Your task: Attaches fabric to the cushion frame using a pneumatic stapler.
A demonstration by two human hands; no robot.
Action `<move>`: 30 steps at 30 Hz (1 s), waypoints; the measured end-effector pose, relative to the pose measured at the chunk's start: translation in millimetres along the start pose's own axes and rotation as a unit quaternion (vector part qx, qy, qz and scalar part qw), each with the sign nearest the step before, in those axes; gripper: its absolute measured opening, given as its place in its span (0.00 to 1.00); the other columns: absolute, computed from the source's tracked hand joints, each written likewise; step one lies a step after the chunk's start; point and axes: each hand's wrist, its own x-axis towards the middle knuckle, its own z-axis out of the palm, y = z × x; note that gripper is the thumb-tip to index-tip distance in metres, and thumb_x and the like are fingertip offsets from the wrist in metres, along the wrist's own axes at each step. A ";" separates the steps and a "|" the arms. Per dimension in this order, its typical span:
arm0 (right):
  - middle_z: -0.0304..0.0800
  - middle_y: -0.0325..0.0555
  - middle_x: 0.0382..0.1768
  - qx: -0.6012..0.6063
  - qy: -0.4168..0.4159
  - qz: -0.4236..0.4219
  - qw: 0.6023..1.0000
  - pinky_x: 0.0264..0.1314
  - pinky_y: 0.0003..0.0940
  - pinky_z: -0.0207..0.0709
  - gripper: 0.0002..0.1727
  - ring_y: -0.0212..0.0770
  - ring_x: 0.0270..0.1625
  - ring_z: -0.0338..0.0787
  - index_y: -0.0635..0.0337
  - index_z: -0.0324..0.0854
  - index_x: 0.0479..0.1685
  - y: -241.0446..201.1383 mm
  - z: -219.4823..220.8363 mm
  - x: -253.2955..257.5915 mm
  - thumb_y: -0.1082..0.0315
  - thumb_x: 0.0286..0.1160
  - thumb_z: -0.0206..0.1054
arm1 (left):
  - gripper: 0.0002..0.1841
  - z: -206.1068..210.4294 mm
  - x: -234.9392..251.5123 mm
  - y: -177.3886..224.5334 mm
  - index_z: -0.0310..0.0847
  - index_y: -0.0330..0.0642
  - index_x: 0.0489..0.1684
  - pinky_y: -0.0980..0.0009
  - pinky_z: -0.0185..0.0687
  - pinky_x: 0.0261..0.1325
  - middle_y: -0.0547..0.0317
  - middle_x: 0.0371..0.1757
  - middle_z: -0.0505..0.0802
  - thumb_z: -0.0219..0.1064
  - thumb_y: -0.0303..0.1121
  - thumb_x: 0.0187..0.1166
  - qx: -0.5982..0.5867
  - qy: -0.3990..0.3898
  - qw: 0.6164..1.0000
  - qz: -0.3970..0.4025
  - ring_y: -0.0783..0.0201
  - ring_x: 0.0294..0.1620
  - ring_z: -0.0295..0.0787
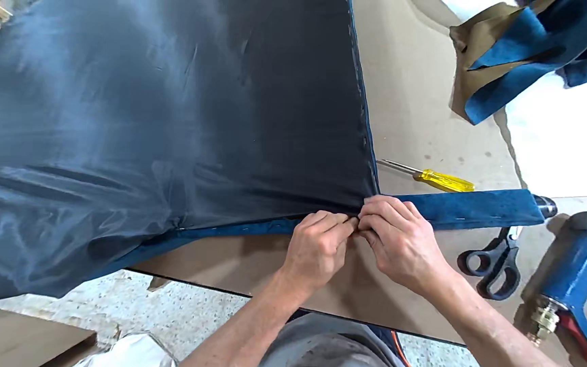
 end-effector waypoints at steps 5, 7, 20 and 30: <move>0.93 0.35 0.51 0.027 0.034 -0.006 0.999 0.76 0.46 0.75 0.10 0.36 0.66 0.88 0.50 0.89 0.34 0.9 3.4 -0.9 0.65 0.78 0.62 | 0.08 -1.7 3.0 -4.4 0.95 0.43 0.38 0.72 0.91 0.56 0.62 0.46 0.98 0.66 0.29 0.77 -0.049 0.016 0.998 0.018 0.69 0.51 0.94; 0.93 0.34 0.50 0.034 0.049 -0.001 0.998 0.71 0.41 0.78 0.09 0.34 0.59 0.89 0.50 0.89 0.34 -1.0 3.9 0.5 0.66 0.78 0.63 | 0.09 -2.7 5.1 -4.5 0.95 0.44 0.37 0.73 0.91 0.55 0.64 0.44 0.97 0.66 0.30 0.78 -0.051 0.018 0.998 0.014 0.71 0.49 0.94; 0.77 0.56 0.79 -0.111 0.136 0.304 0.936 0.76 0.61 0.75 0.22 0.59 0.80 0.77 0.50 0.86 0.71 12.4 -76.3 -61.1 0.59 0.79 0.67 | 0.08 -0.4 9.7 1.1 0.95 0.55 0.33 0.77 0.90 0.46 0.77 0.36 0.96 0.70 0.41 0.78 -0.038 0.006 0.997 -0.069 0.80 0.42 0.92; 0.80 0.84 0.63 -0.152 0.065 0.728 0.665 0.65 0.83 0.68 0.61 0.83 0.67 0.80 0.66 0.55 0.89 97.5 -106.2 -190.0 0.41 0.57 0.82 | 0.09 2.8 8.1 4.1 0.96 0.55 0.35 0.75 0.90 0.44 0.75 0.37 0.97 0.71 0.43 0.77 0.005 0.012 0.996 -0.085 0.77 0.42 0.93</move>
